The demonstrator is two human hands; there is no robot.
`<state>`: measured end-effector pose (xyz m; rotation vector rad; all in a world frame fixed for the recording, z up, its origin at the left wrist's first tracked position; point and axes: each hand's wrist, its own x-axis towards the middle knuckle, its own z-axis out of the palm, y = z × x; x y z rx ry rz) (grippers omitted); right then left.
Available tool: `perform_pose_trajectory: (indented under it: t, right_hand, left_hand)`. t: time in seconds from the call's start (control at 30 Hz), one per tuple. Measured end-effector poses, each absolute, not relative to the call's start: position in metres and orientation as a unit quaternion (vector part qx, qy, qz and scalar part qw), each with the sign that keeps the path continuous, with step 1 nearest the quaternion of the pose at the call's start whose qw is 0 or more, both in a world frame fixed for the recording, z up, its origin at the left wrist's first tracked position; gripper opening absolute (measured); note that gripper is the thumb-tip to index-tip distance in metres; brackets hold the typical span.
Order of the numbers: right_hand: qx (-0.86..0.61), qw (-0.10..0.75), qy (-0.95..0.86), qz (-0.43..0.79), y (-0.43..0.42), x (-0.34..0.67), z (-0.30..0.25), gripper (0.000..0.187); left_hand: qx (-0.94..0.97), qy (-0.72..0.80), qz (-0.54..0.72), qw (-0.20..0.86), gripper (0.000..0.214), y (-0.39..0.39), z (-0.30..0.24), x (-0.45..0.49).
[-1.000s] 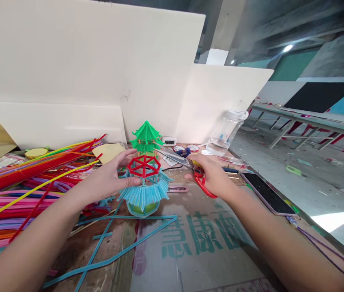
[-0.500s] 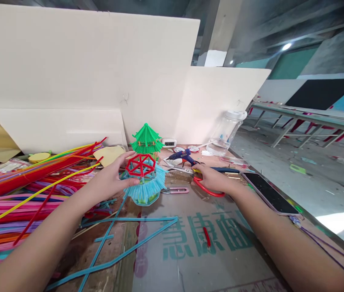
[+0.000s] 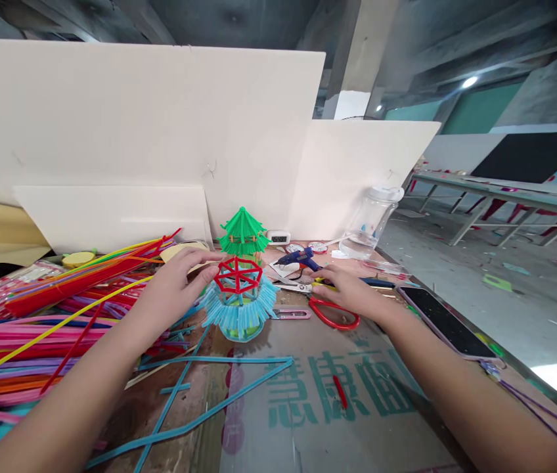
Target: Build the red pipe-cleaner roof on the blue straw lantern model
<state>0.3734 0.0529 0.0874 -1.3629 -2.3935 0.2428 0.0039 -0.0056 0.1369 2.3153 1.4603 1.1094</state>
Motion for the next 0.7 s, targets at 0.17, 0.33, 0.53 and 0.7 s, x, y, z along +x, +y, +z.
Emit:
perform_pose_trajectory:
  t: [0.17, 0.33, 0.53, 0.7]
  right_hand:
    - [-0.449, 0.342, -0.813, 0.145, 0.027, 0.327, 0.116, 0.038]
    - [-0.432, 0.400, -0.743, 0.319, 0.021, 0.283, 0.119, 0.050]
    - [-0.428, 0.377, -0.713, 0.407, 0.051, 0.267, 0.118, 0.058]
    - [-0.411, 0.369, -0.711, 0.436, 0.062, 0.255, 0.117, 0.063]
  left_hand:
    - [0.758, 0.492, 0.421, 0.081, 0.040, 0.003, 0.126, 0.006]
    - [0.742, 0.499, 0.406, 0.188, 0.061, 0.010, 0.107, 0.005]
    - [0.714, 0.468, 0.429, 0.296, 0.060, 0.010, 0.110, 0.007]
    - [0.719, 0.469, 0.444, 0.258, 0.050, 0.008, 0.113, 0.010]
